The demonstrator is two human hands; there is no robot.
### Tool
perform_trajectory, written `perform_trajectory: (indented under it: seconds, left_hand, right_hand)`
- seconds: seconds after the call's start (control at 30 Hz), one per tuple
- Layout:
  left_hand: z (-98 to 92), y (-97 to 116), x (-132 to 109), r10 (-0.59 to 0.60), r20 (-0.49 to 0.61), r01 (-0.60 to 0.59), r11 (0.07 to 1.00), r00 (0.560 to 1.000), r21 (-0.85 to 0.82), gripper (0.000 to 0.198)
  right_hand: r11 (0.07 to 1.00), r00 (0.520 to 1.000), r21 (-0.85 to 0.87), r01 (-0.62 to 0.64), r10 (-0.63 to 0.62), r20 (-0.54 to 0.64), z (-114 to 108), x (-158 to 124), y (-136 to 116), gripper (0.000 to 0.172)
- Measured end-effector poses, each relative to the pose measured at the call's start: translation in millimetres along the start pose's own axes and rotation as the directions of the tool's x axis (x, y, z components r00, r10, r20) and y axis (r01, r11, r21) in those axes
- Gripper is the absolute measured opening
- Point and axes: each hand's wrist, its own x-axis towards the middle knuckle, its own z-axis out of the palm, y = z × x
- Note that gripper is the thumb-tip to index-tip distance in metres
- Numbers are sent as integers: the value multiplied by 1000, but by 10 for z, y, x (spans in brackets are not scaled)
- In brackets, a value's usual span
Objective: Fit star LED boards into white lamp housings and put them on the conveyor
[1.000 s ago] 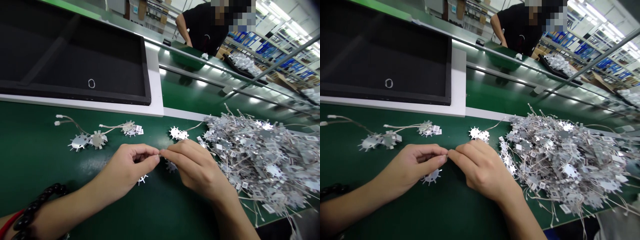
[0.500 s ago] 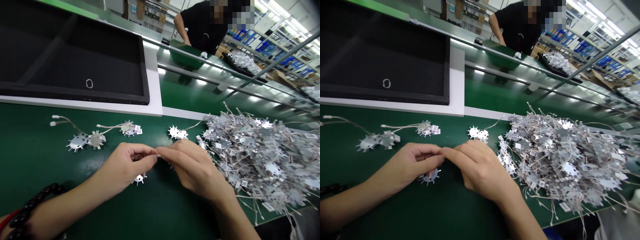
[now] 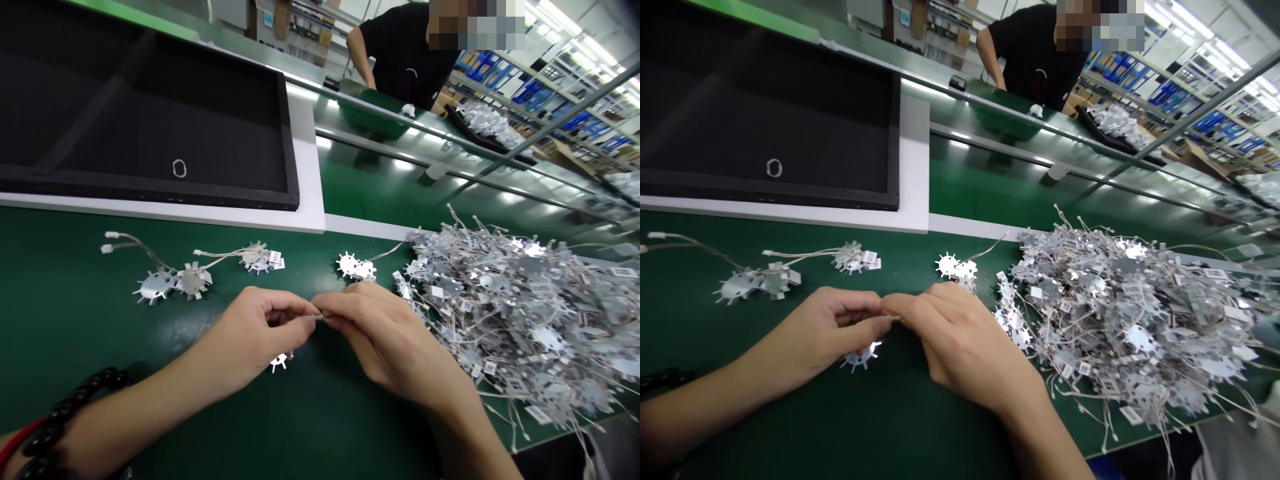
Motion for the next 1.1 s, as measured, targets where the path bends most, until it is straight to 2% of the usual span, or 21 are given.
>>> perform_trajectory:
  seconds: [0.33, 0.7, 0.87, 1.1]
  left_hand:
    - [-12, 7, 31, 15, 2, -16, 999, 1000, 38, 17]
    - [5, 20, -5, 21, -42, -20, 1000, 999, 12, 17]
    - [3, 24, 16, -12, -11, 11, 999, 1000, -51, 5]
    - [-32, -63, 62, 67, 12, -67, 997, 998, -44, 10]
  right_hand:
    - [995, 1000, -104, 3, -5, -12, 42, 13, -7, 36]
    - [996, 1000, -92, 3, -6, -28, 47, 12, 1, 35]
    - [996, 999, -90, 5, -8, -32, 45, 11, -9, 32]
    - [998, 998, -55, 24, -26, -50, 47, -1, -14, 37]
